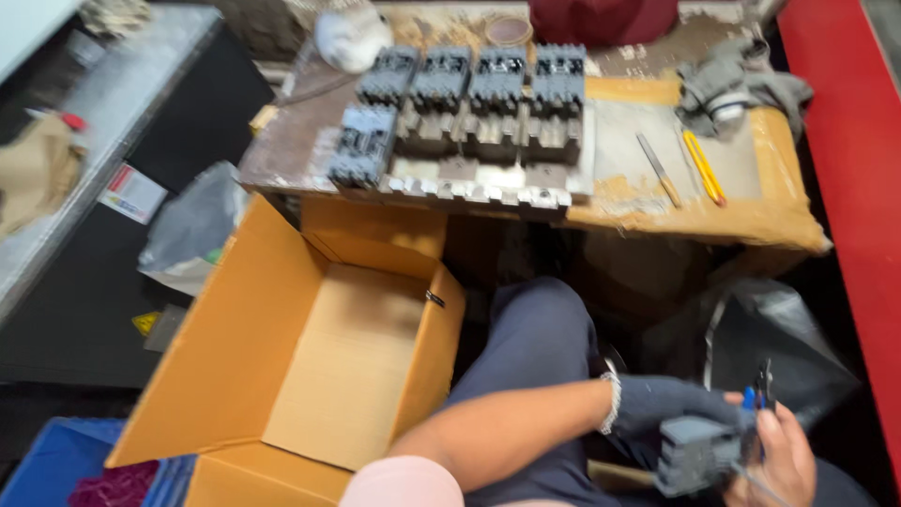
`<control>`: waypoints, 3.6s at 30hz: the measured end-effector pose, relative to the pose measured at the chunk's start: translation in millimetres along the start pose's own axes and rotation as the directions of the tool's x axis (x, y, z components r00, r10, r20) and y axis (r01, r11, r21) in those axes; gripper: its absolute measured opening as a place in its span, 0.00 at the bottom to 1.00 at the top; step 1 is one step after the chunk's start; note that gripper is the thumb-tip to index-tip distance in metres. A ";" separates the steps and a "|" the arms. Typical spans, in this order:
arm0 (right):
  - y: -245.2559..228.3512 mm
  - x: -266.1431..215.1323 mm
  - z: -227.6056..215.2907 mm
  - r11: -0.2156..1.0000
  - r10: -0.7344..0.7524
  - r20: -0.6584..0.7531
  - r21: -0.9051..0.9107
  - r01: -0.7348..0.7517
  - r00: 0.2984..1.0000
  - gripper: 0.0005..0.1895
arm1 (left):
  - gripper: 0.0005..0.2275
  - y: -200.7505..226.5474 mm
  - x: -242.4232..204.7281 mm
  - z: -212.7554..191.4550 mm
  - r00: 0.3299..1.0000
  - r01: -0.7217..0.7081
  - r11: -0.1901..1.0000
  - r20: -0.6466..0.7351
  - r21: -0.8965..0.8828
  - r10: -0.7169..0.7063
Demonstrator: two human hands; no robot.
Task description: The person sits on the floor and repeatedly picks up small metal parts from a tray. They use pliers to trim edges, a metal file to smooth surfaces, and a yellow pencil-like tool to scrape or mark details. Finished parts are wrapped in plastic and placed into a cardboard box.
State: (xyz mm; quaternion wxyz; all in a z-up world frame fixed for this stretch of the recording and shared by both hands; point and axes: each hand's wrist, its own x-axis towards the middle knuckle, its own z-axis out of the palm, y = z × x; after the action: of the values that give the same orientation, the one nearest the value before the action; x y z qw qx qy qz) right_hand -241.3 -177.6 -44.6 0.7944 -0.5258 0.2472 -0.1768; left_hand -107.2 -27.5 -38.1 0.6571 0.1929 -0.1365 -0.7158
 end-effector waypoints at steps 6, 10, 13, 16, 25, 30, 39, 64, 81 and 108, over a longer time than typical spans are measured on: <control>-3.4 17.6 -11.1 0.903 0.171 -0.182 0.422 -0.080 0.968 0.20 | 0.33 21.2 -13.1 -2.0 0.925 -0.124 0.431 -0.053 0.894 0.376; -10.7 0.2 10.3 0.909 0.133 -0.359 0.416 0.031 0.924 0.12 | 0.42 22.0 -25.9 22.6 0.832 -0.353 0.233 0.190 0.906 0.521; -10.6 -11.1 38.3 0.998 -0.003 -0.328 0.066 0.026 0.945 0.13 | 0.16 37.9 -28.1 30.4 0.899 -0.436 0.834 0.127 0.338 0.418; -18.7 -26.1 61.7 0.926 -0.174 -0.050 -0.348 0.146 0.983 0.20 | 0.17 64.9 -36.8 27.6 0.883 -0.425 0.886 -0.130 0.184 0.451; -74.8 -54.0 105.2 0.544 -0.285 0.148 -0.788 0.287 0.947 0.26 | 0.31 88.2 -68.3 42.2 0.846 -0.479 0.854 -0.154 0.202 0.511; -95.7 -61.2 125.0 0.428 -0.297 0.165 -0.858 0.285 0.941 0.25 | 0.37 91.9 -66.1 42.0 0.836 -0.481 0.839 -0.156 0.256 0.527; -96.6 -50.8 115.0 0.381 -0.173 0.307 -0.856 0.351 0.936 0.23 | 0.42 94.0 -61.7 31.7 0.828 -0.234 0.309 0.023 0.922 0.561; -23.7 22.4 -11.4 0.957 0.278 -0.261 -0.009 -0.290 0.924 0.13 | 0.33 89.2 -33.3 13.7 0.759 -0.437 0.837 -0.364 0.330 0.540; -110.2 223.9 174.5 -0.127 -0.671 0.511 -0.793 0.596 0.537 0.18 | 0.33 90.3 -14.4 -9.6 0.713 0.055 0.414 -0.326 0.908 0.620; -81.8 110.6 187.3 0.774 -0.217 0.230 -0.551 0.311 0.949 0.11 | 0.14 105.6 -58.8 17.6 0.638 0.265 0.387 -0.462 0.883 0.617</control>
State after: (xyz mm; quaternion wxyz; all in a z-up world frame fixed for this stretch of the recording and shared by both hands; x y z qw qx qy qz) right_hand -44.5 -128.8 68.9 0.5796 -0.7843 0.1510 -0.1617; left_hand -17.8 19.5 30.6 0.5150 0.7708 -0.2411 -0.2874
